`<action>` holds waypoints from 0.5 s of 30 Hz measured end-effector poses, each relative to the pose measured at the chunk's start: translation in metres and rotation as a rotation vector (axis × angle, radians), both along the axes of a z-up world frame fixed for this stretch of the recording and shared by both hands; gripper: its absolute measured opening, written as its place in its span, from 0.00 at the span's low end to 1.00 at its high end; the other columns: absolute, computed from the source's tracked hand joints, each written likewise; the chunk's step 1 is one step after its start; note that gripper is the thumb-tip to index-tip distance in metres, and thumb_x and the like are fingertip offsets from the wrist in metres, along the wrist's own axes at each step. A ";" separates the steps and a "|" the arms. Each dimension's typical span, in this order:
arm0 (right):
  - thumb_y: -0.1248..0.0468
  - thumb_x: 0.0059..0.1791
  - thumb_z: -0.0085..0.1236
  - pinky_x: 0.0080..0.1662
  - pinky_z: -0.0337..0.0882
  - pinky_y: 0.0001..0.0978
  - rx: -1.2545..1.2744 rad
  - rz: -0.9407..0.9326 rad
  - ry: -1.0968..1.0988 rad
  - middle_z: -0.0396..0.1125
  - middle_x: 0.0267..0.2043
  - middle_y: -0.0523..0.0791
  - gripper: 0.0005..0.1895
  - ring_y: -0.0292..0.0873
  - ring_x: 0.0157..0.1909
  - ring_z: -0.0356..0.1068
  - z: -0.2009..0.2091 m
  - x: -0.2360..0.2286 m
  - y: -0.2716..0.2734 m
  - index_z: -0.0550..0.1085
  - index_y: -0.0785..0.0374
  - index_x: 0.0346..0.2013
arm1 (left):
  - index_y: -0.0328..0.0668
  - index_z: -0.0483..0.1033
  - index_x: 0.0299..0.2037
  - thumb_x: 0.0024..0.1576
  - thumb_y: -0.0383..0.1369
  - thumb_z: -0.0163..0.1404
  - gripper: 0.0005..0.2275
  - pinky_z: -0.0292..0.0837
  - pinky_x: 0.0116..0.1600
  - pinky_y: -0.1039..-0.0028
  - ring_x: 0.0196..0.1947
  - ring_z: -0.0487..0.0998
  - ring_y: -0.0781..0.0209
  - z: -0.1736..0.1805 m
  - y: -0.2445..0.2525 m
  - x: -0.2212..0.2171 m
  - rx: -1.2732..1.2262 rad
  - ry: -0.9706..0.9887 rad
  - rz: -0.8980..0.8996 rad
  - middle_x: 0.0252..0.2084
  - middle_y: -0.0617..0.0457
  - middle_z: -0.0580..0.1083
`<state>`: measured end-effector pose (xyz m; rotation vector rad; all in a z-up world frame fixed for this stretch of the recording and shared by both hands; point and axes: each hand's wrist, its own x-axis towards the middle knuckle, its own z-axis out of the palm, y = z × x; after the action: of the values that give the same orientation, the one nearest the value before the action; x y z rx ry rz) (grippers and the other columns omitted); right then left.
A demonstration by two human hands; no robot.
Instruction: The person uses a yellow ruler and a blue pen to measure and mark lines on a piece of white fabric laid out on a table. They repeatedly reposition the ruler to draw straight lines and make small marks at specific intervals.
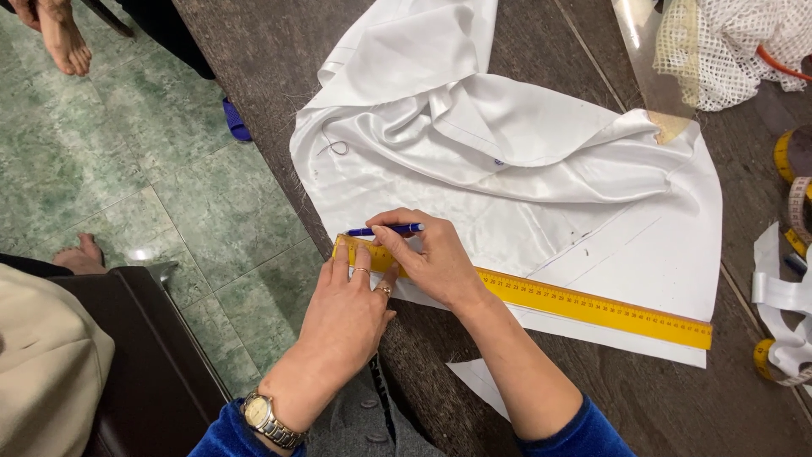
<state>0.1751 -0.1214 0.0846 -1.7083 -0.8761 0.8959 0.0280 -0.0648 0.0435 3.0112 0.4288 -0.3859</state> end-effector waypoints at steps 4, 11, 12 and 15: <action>0.58 0.49 0.51 0.45 0.72 0.23 0.016 -0.006 -0.043 0.74 0.43 0.42 0.12 0.36 0.41 0.74 -0.002 0.003 -0.007 0.77 0.61 0.40 | 0.51 0.61 0.63 0.53 0.49 0.46 0.27 0.53 0.62 0.48 0.65 0.51 0.24 0.001 0.000 0.000 -0.042 0.053 0.008 0.63 0.26 0.55; 0.59 0.49 0.52 0.45 0.72 0.23 0.006 -0.022 -0.087 0.74 0.40 0.43 0.12 0.35 0.41 0.74 0.004 0.008 -0.017 0.77 0.62 0.40 | 0.53 0.60 0.63 0.53 0.49 0.46 0.27 0.52 0.63 0.48 0.65 0.52 0.24 0.001 0.000 0.001 -0.042 0.064 0.011 0.65 0.26 0.54; 0.58 0.49 0.52 0.43 0.72 0.22 -0.003 -0.022 -0.073 0.74 0.39 0.43 0.12 0.35 0.39 0.74 0.005 0.009 -0.017 0.77 0.62 0.40 | 0.54 0.60 0.64 0.53 0.49 0.46 0.27 0.51 0.63 0.47 0.65 0.51 0.23 0.001 0.001 0.001 -0.054 0.072 0.017 0.65 0.26 0.54; 0.60 0.49 0.53 0.44 0.72 0.23 0.032 -0.028 -0.034 0.74 0.34 0.43 0.11 0.35 0.38 0.73 0.001 0.008 -0.012 0.76 0.61 0.40 | 0.52 0.59 0.64 0.55 0.49 0.43 0.26 0.51 0.63 0.47 0.65 0.51 0.22 0.005 0.002 0.003 -0.072 0.122 0.003 0.65 0.26 0.53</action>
<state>0.1827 -0.1336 0.0852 -1.7084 -0.8830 0.8323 0.0311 -0.0629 0.0487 2.9271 0.4185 -0.5745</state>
